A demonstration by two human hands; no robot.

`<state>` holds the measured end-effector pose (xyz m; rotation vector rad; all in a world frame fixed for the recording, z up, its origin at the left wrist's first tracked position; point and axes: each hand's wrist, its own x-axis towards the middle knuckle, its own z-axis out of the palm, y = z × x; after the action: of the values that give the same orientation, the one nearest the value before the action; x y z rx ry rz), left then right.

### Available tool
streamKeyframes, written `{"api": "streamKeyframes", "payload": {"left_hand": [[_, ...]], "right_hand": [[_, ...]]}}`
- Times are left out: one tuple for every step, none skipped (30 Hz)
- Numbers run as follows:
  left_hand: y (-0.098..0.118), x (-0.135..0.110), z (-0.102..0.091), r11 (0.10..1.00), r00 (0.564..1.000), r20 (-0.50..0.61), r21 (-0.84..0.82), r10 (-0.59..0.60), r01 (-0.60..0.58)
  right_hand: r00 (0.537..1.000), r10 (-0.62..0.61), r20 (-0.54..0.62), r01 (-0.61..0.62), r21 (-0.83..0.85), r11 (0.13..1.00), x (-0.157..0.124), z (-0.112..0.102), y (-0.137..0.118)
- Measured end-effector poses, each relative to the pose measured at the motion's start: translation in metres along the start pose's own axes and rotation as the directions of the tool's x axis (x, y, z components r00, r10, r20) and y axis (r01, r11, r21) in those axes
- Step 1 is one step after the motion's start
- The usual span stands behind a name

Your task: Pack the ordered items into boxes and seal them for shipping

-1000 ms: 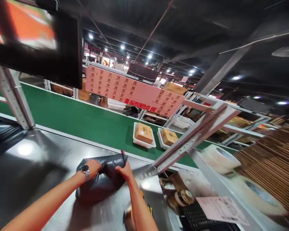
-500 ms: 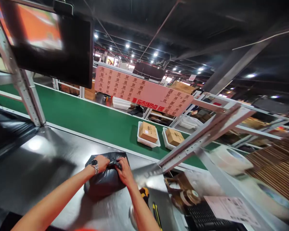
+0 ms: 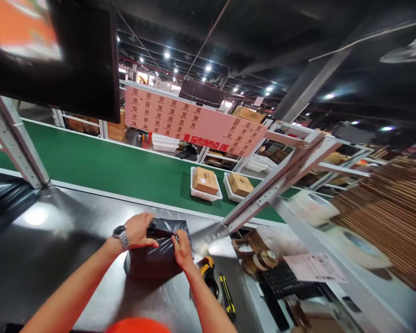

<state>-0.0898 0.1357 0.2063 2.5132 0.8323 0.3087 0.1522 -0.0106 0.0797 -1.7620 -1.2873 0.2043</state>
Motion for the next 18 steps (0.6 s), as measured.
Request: {"api": "streamKeyframes", "payload": {"left_hand": [[-0.016,-0.01,-0.003,0.998,0.997,-0.071,-0.064,0.002,-0.006],[-0.034,-0.022,-0.002,0.993,0.992,-0.125,-0.119,-0.01,-0.005],[-0.053,-0.033,0.003,0.985,0.987,-0.155,-0.171,-0.048,0.021],[-0.072,-0.043,0.012,0.971,0.983,-0.151,-0.226,-0.108,0.072],[-0.089,-0.051,0.025,0.952,0.98,-0.111,-0.28,-0.162,0.126],[-0.104,-0.056,0.04,0.928,0.98,-0.056,-0.337,-0.191,0.162],[-0.115,-0.059,0.056,0.906,0.982,-0.009,-0.387,-0.191,0.172],[-0.123,-0.057,0.072,0.89,0.984,0.007,-0.426,-0.177,0.163],[-0.125,-0.052,0.086,0.884,0.988,-0.01,-0.449,-0.152,0.131],[-0.124,-0.045,0.097,0.889,0.991,-0.059,-0.45,-0.118,0.079],[-0.119,-0.035,0.106,0.906,0.99,-0.12,-0.423,-0.072,0.014],[-0.112,-0.024,0.111,0.928,0.985,-0.174,-0.368,-0.01,-0.056],[-0.103,-0.013,0.113,0.948,0.977,-0.203,-0.294,0.062,-0.121],[-0.094,-0.003,0.114,0.963,0.971,-0.198,-0.209,0.131,-0.172],[-0.085,0.006,0.113,0.971,0.969,-0.166,-0.124,0.184,-0.205],[-0.077,0.012,0.111,0.974,0.97,-0.118,-0.049,0.215,-0.222],[-0.071,0.016,0.109,0.975,0.972,-0.072,0.013,0.223,-0.223],[-0.066,0.018,0.108,0.974,0.975,-0.04,0.06,0.22,-0.218]], "right_hand": [[1.0,-0.002,0.001,0.002,-0.006,1.0,0.003,0.0,-0.001],[1.0,-0.01,-0.002,0.01,-0.011,1.0,0.005,0.001,-0.001],[1.0,-0.02,-0.004,0.02,-0.015,1.0,0.006,0.001,0.0],[0.999,-0.033,-0.003,0.033,-0.019,0.999,0.007,0.002,0.001],[0.999,-0.048,0.002,0.048,-0.023,0.999,0.007,0.002,0.002],[0.998,-0.063,0.009,0.063,-0.029,0.998,0.007,0.002,0.003],[0.997,-0.078,0.017,0.079,-0.036,0.996,0.007,0.002,0.004],[0.995,-0.093,0.026,0.094,-0.045,0.995,0.007,0.001,0.005],[0.994,-0.106,0.031,0.108,-0.058,0.992,0.007,0.001,0.006],[0.992,-0.12,0.034,0.122,-0.075,0.99,0.007,0.0,0.006],[0.991,-0.133,0.033,0.135,-0.097,0.986,0.007,-0.001,0.006],[0.989,-0.148,0.031,0.151,-0.123,0.981,0.006,-0.002,0.006],[0.986,-0.166,0.033,0.169,-0.15,0.974,0.006,-0.002,0.005],[0.982,-0.185,0.04,0.189,-0.175,0.966,0.005,-0.002,0.004],[0.978,-0.202,0.051,0.208,-0.195,0.959,0.004,-0.003,0.002],[0.974,-0.216,0.064,0.225,-0.209,0.952,0.002,-0.002,0.001],[0.97,-0.23,0.079,0.242,-0.218,0.946,0.0,-0.001,0.0],[0.965,-0.246,0.096,0.261,-0.225,0.939,-0.001,0.0,-0.001]]}}
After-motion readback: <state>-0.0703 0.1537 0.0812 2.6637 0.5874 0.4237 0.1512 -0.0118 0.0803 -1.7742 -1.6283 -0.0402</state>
